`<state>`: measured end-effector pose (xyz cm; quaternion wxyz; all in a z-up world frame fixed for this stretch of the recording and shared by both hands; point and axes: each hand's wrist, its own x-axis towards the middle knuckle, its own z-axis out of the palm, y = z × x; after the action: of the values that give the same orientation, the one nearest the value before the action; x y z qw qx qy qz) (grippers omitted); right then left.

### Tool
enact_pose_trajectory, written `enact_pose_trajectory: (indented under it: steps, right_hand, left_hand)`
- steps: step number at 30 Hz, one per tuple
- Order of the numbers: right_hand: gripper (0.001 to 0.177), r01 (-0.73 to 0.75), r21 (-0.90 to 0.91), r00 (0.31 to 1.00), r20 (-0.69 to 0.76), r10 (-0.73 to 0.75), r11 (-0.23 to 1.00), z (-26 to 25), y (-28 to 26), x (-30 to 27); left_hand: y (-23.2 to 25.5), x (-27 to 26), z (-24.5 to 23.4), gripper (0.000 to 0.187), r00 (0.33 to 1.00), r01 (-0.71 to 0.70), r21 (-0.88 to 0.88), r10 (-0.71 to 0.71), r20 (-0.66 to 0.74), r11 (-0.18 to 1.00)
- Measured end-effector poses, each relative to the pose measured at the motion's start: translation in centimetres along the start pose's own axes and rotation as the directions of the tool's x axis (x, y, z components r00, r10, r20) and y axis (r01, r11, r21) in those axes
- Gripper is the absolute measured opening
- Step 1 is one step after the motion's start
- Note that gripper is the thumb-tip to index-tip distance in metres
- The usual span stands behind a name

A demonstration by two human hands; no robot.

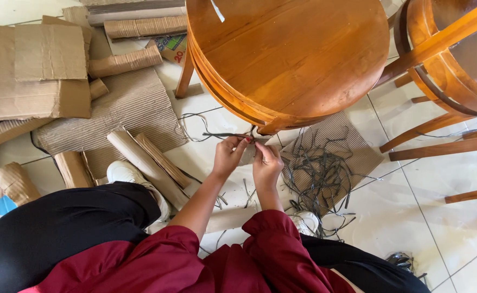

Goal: The person unwraps wooden stools and uses scissors to cut the plastic straps binding the legs and cardboard padding.

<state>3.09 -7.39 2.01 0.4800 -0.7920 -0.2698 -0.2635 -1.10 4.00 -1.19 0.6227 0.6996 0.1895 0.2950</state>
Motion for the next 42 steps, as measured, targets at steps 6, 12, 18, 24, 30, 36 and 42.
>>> enact_pose_trajectory:
  steps: [6, 12, 18, 24, 30, 36, 42]
  right_hand:
    - [0.023, 0.063, -0.115, 0.994, -0.078, -0.072, 0.991, 0.8, -0.8, -0.6]
    - [0.024, -0.813, 0.394, 0.526, 0.183, 0.831, 0.428, 0.8, -3.4, 0.8]
    - [0.006, -0.8, 0.466, 0.502, 0.177, 0.846, 0.377, 1.9, -1.8, 0.1]
    - [0.008, -0.763, 0.47, 0.584, 0.205, 0.786, 0.444, 3.1, 1.2, -1.5]
    - [0.014, -0.727, 0.437, 0.666, 0.26, 0.699, 0.53, 1.7, 0.4, -1.3]
    - [0.015, -0.709, 0.313, 0.704, 0.273, 0.655, 0.631, 1.6, 1.3, -1.3]
    - [0.016, -0.675, 0.205, 0.735, 0.266, 0.623, 0.709, 1.6, 2.0, -1.5]
  left_hand:
    - [2.1, -1.8, 0.1, 0.038, 0.99, -0.143, 0.056, 0.143, -0.002, 0.988]
    - [3.1, -1.8, -0.7, 0.047, 0.885, -0.463, 0.287, 0.458, 0.089, 0.839]
    - [2.0, -2.7, 0.0, 0.054, 0.924, -0.38, 0.213, 0.382, 0.032, 0.9]
    - [2.0, -1.5, 0.3, 0.021, 0.984, -0.159, 0.069, 0.164, -0.066, 0.985]
    - [1.2, -0.5, 0.0, 0.019, 0.993, -0.118, -0.024, 0.118, -0.002, 0.993]
    - [1.9, 0.3, -0.4, 0.027, 0.991, -0.116, -0.018, 0.117, 0.063, 0.993]
    - [3.1, 1.0, -1.5, 0.016, 0.984, -0.149, -0.024, 0.151, 0.097, 0.988]
